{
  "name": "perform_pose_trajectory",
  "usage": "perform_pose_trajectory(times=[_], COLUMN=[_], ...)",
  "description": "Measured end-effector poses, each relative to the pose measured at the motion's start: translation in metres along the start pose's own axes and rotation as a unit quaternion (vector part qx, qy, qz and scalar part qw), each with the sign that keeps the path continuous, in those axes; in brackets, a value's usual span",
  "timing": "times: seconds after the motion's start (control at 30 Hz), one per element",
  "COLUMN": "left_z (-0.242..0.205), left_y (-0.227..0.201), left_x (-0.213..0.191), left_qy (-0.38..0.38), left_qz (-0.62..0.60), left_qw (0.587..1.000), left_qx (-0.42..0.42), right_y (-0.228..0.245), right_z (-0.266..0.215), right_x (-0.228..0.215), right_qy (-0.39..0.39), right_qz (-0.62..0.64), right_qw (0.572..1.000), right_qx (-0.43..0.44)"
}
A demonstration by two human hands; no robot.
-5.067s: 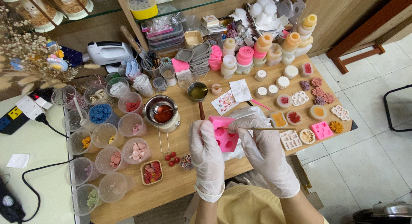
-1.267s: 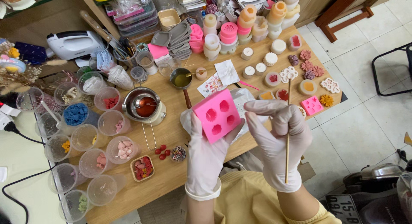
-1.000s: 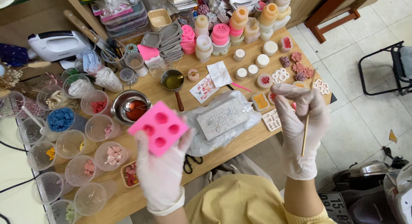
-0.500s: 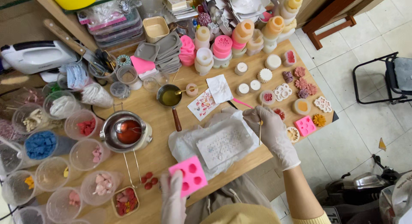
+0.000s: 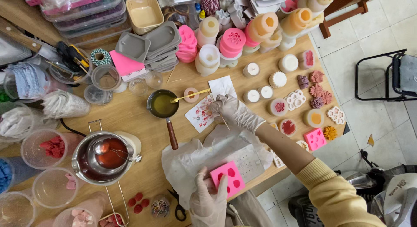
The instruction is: The person removes wax shapes from a mold by hand, places them in a bowl, and then uses a wooden tool to push a metal wick through the center of a pink square candle.
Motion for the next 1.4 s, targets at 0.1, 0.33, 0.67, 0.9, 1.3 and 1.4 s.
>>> perform_pose_trajectory(times=[0.1, 0.33, 0.67, 0.9, 1.3, 1.4], left_z=[0.004, 0.007, -0.012, -0.049, -0.087, -0.089], left_y=[-0.029, -0.041, -0.073, -0.121, -0.084, -0.082], left_x=[-0.016, -0.04, -0.082, -0.08, -0.075, -0.075], left_qy=[-0.033, 0.005, -0.084, 0.051, 0.16, 0.178], left_qz=[0.178, 0.377, -0.108, -0.394, -0.508, -0.515], left_qw=[0.974, 0.917, 0.978, 0.896, 0.832, 0.821], left_qx=[0.133, 0.132, 0.157, 0.2, 0.156, 0.17], right_y=[-0.008, -0.008, 0.153, 0.242, 0.283, 0.281], right_z=[0.006, 0.013, -0.12, -0.241, -0.321, -0.327], right_x=[0.019, 0.023, -0.09, -0.094, -0.065, -0.063], right_qy=[-0.072, -0.117, -0.003, 0.029, -0.103, -0.099], right_qz=[-0.238, -0.239, 0.528, 0.587, 0.522, 0.521], right_qw=[0.956, 0.945, 0.842, 0.801, 0.842, 0.845], right_qx=[-0.157, -0.192, 0.115, 0.113, 0.089, 0.068])
Point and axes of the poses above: each hand's wrist, its own z-axis towards the middle knuckle, its own x-axis out of the palm, y = z × x, the point moved 2 cm from there along z, towards the middle knuckle, and after that the axes turned 10 degrees about x, right-handed, at the moved point
